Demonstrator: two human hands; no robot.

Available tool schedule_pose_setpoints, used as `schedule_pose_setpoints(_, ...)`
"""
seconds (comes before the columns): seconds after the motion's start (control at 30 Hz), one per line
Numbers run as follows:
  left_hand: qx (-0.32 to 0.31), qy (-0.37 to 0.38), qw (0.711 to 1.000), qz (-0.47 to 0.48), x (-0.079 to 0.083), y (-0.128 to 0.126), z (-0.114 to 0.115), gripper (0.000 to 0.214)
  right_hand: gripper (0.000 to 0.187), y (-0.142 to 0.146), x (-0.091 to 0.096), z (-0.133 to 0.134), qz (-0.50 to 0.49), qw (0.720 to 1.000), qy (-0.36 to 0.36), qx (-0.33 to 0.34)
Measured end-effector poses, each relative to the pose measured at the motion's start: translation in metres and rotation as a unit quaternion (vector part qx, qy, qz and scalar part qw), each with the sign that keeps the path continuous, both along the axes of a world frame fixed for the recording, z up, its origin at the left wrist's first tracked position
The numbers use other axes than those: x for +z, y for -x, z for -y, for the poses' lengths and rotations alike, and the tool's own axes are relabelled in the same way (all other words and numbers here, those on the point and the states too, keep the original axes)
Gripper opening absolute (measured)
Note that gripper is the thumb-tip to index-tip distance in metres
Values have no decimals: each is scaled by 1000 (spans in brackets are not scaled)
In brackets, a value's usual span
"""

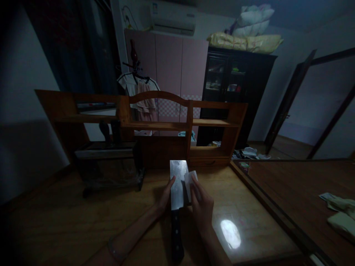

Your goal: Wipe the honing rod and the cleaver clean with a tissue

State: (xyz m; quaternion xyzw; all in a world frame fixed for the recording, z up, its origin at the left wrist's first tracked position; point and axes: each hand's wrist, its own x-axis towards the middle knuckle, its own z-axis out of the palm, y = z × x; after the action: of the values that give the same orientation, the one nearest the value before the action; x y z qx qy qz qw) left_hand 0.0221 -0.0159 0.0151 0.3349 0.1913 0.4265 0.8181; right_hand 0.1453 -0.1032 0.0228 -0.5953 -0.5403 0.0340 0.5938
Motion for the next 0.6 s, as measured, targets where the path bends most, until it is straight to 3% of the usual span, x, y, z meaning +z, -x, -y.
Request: schedule_pose_setpoints(0.6,10,-4,1000,0,-7,-2,-3,56,42,-2,-2,0,-27,999,-12,-18)
